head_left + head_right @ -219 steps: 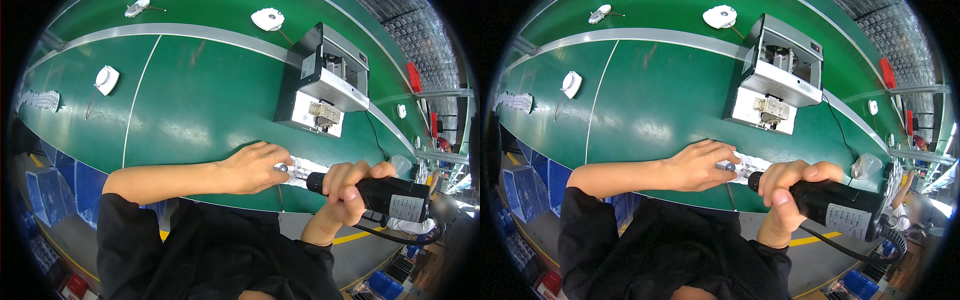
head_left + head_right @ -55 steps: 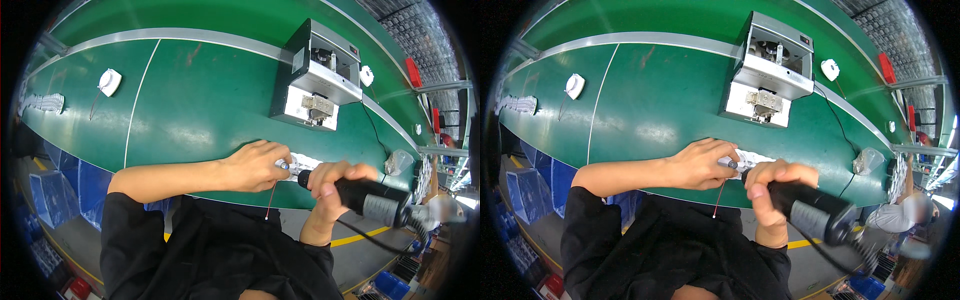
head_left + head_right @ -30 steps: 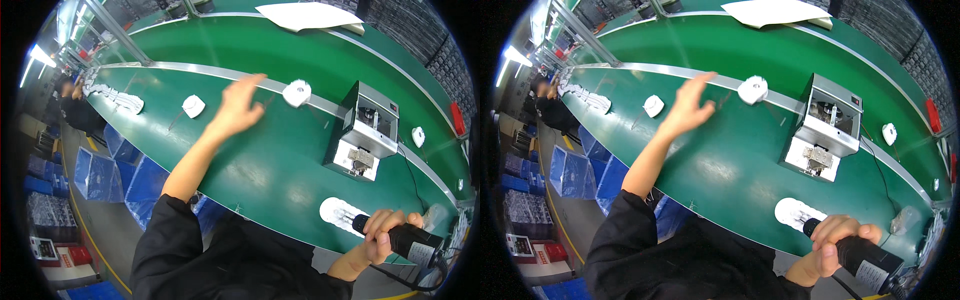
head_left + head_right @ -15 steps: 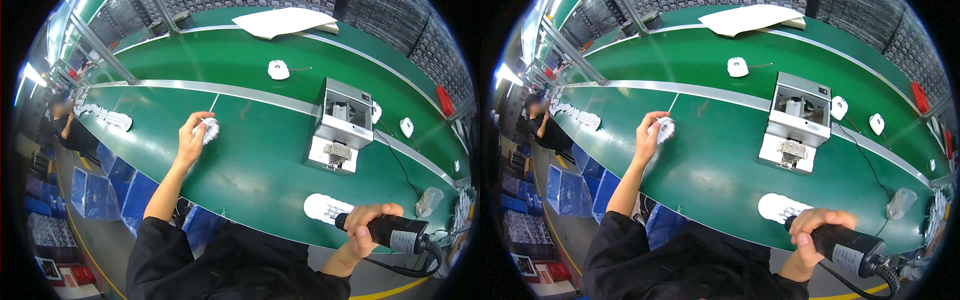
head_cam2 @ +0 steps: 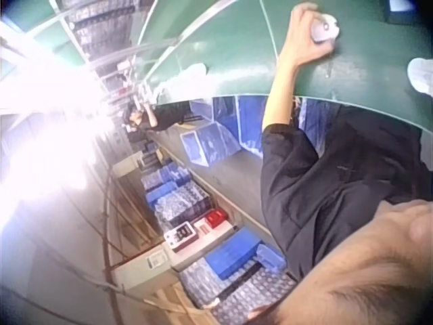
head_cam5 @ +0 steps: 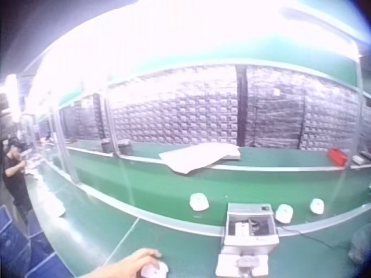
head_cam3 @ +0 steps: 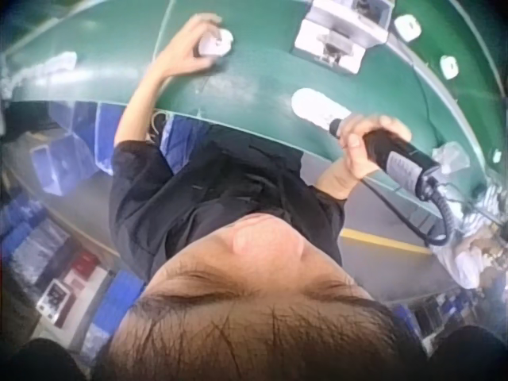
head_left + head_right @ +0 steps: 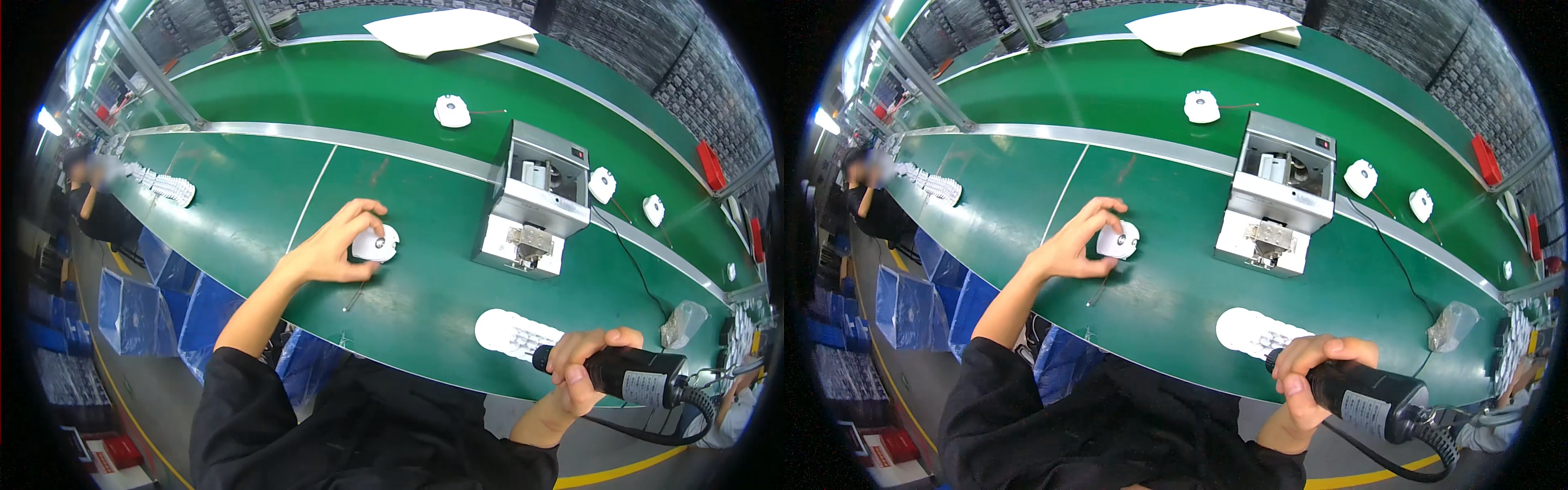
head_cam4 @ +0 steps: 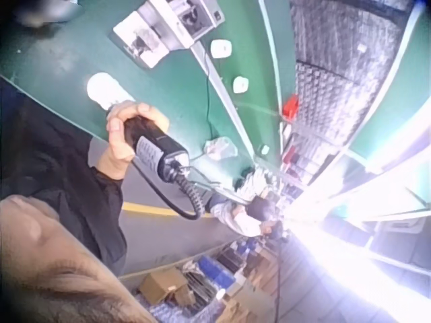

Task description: Manually assemble and screw components of LED lighting strips on an assembly line.

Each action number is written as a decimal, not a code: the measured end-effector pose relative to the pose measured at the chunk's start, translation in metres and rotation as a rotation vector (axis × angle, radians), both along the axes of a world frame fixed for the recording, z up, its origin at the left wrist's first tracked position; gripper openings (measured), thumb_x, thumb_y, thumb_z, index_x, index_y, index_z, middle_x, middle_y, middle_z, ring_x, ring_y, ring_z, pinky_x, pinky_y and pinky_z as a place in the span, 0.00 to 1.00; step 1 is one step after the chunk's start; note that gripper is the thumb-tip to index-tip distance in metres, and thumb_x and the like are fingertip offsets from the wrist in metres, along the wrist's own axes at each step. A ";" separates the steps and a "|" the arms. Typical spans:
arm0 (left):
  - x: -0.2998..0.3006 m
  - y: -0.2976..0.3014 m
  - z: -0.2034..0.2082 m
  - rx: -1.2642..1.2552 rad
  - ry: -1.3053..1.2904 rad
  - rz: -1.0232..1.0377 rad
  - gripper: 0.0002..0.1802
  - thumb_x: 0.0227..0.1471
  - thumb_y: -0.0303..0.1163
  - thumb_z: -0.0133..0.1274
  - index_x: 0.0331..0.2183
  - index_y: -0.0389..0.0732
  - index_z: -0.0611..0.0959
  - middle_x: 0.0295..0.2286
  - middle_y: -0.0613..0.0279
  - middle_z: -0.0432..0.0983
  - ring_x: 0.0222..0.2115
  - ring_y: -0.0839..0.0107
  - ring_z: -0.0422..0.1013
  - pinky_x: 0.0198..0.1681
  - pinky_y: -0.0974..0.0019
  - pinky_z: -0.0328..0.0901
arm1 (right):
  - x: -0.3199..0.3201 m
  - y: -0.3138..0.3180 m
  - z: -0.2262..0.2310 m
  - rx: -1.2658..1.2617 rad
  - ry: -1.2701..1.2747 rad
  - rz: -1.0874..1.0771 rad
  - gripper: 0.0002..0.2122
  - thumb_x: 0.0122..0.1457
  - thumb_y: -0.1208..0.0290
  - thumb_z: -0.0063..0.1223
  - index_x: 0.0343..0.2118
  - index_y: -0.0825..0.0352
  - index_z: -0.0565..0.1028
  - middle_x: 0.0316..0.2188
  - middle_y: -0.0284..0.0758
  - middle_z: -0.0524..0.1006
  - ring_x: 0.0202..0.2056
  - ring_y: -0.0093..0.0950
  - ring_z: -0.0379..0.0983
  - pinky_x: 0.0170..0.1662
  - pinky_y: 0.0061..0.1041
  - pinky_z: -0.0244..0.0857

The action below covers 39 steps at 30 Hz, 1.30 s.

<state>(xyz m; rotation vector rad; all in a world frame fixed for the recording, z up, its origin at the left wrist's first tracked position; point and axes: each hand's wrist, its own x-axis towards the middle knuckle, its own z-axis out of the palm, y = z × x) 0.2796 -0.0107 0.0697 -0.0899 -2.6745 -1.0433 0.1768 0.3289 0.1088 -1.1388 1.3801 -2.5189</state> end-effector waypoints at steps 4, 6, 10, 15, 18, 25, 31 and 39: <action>0.003 0.014 -0.014 -0.043 0.012 -0.133 0.16 0.33 0.24 0.62 0.30 0.41 0.76 0.42 0.52 0.66 0.41 0.54 0.68 0.41 0.59 0.67 | -0.003 -0.007 0.003 -0.043 -0.056 -0.050 0.24 0.44 0.83 0.55 0.45 0.67 0.60 0.14 0.33 0.65 0.12 0.24 0.61 0.17 0.23 0.60; -0.004 0.047 -0.014 -0.051 0.061 -0.277 0.16 0.35 0.27 0.63 0.32 0.42 0.78 0.41 0.54 0.68 0.42 0.55 0.68 0.41 0.60 0.68 | -0.011 -0.009 0.003 -0.028 -0.005 -0.074 0.24 0.44 0.83 0.55 0.46 0.67 0.60 0.14 0.34 0.65 0.12 0.23 0.60 0.17 0.24 0.60; -0.028 0.112 -0.028 0.004 0.144 -0.468 0.14 0.39 0.31 0.63 0.33 0.43 0.80 0.41 0.57 0.69 0.44 0.57 0.68 0.43 0.59 0.68 | -0.016 -0.008 0.005 -0.019 0.018 -0.100 0.24 0.45 0.84 0.53 0.47 0.67 0.60 0.15 0.34 0.66 0.12 0.23 0.60 0.17 0.24 0.61; -0.042 0.140 -0.038 -0.021 0.253 -0.489 0.12 0.43 0.33 0.60 0.34 0.46 0.81 0.41 0.63 0.70 0.45 0.59 0.68 0.43 0.60 0.69 | -0.015 -0.002 0.004 -0.001 0.080 -0.093 0.24 0.47 0.83 0.53 0.48 0.67 0.59 0.15 0.34 0.66 0.12 0.23 0.61 0.17 0.24 0.61; -0.042 0.145 -0.039 -0.060 0.274 -0.476 0.13 0.42 0.34 0.61 0.34 0.47 0.81 0.40 0.65 0.70 0.44 0.60 0.68 0.41 0.61 0.69 | -0.013 -0.001 0.006 0.012 0.077 -0.086 0.24 0.47 0.84 0.53 0.48 0.67 0.59 0.15 0.35 0.66 0.12 0.24 0.61 0.17 0.24 0.61; -0.047 0.144 -0.031 -0.115 0.215 -0.493 0.13 0.39 0.31 0.61 0.33 0.47 0.81 0.40 0.63 0.70 0.43 0.61 0.68 0.41 0.60 0.68 | -0.016 -0.005 0.009 0.025 0.046 -0.109 0.24 0.46 0.84 0.54 0.47 0.67 0.59 0.15 0.34 0.66 0.12 0.24 0.61 0.18 0.24 0.62; -0.048 0.145 -0.038 -0.004 0.149 -0.512 0.11 0.40 0.30 0.60 0.32 0.45 0.80 0.40 0.60 0.68 0.43 0.59 0.68 0.44 0.57 0.66 | -0.024 -0.027 0.016 -0.036 0.066 -0.082 0.26 0.49 0.81 0.53 0.51 0.66 0.57 0.15 0.32 0.66 0.11 0.22 0.60 0.18 0.23 0.61; -0.040 0.126 -0.040 -0.034 0.119 -0.505 0.10 0.40 0.29 0.60 0.30 0.46 0.78 0.39 0.59 0.67 0.44 0.58 0.67 0.43 0.57 0.66 | -0.065 -0.084 0.037 -0.064 0.060 -0.240 0.21 0.51 0.80 0.49 0.48 0.74 0.58 0.14 0.34 0.66 0.12 0.21 0.61 0.19 0.23 0.62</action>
